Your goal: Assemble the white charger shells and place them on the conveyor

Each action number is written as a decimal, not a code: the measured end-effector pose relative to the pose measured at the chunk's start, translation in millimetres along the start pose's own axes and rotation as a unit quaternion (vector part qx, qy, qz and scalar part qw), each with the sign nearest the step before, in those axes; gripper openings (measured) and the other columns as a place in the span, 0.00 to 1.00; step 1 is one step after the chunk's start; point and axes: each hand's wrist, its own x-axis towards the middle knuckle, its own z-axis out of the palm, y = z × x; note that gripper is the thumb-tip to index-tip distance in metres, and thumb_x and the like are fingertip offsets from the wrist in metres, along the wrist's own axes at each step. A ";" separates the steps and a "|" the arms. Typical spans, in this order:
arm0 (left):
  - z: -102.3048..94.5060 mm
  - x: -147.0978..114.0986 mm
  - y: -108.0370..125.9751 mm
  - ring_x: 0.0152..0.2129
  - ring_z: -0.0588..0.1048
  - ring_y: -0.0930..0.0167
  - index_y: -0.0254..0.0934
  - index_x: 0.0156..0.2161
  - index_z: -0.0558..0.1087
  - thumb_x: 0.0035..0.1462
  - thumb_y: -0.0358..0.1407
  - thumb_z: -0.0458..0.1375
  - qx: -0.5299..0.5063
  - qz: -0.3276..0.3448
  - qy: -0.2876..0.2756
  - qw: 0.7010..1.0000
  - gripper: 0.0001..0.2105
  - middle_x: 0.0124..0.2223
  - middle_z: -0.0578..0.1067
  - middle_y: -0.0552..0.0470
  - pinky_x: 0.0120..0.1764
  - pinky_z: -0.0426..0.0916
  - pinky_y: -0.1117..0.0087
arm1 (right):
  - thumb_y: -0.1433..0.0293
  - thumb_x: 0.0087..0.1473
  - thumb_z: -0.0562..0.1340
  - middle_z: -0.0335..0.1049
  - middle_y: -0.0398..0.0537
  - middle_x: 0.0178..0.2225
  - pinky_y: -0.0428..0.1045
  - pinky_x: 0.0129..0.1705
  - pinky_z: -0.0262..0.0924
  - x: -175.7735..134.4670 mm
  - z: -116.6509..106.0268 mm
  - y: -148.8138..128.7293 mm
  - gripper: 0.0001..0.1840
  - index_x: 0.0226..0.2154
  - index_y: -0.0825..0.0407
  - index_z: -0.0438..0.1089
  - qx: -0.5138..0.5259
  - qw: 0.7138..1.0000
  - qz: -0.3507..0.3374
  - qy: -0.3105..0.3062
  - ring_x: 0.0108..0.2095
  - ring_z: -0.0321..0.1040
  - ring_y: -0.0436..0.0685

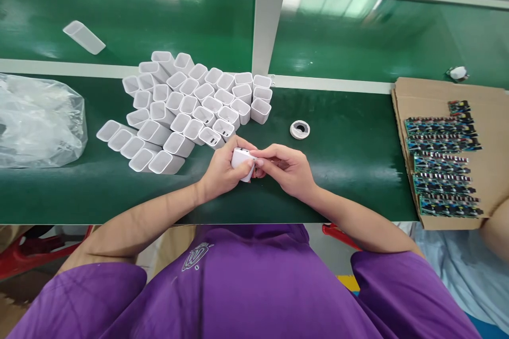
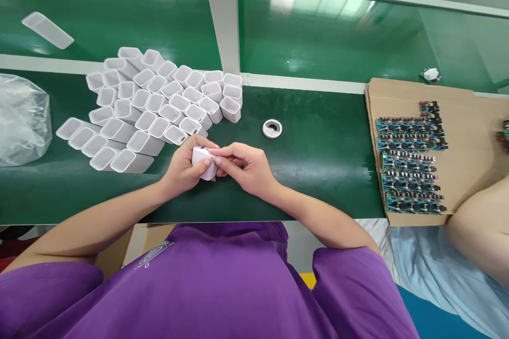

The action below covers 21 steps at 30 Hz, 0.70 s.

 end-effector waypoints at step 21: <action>-9.2 5.7 -6.7 0.47 0.72 0.65 0.41 0.56 0.64 0.56 0.33 0.61 0.232 0.275 0.057 0.931 0.22 0.50 0.75 0.45 0.50 0.67 0.62 | 0.66 0.55 0.63 0.61 0.49 0.49 0.51 0.48 0.68 10.9 -10.5 16.0 0.16 0.45 0.46 0.61 -0.072 0.992 -0.103 -0.006 0.51 0.64 0.55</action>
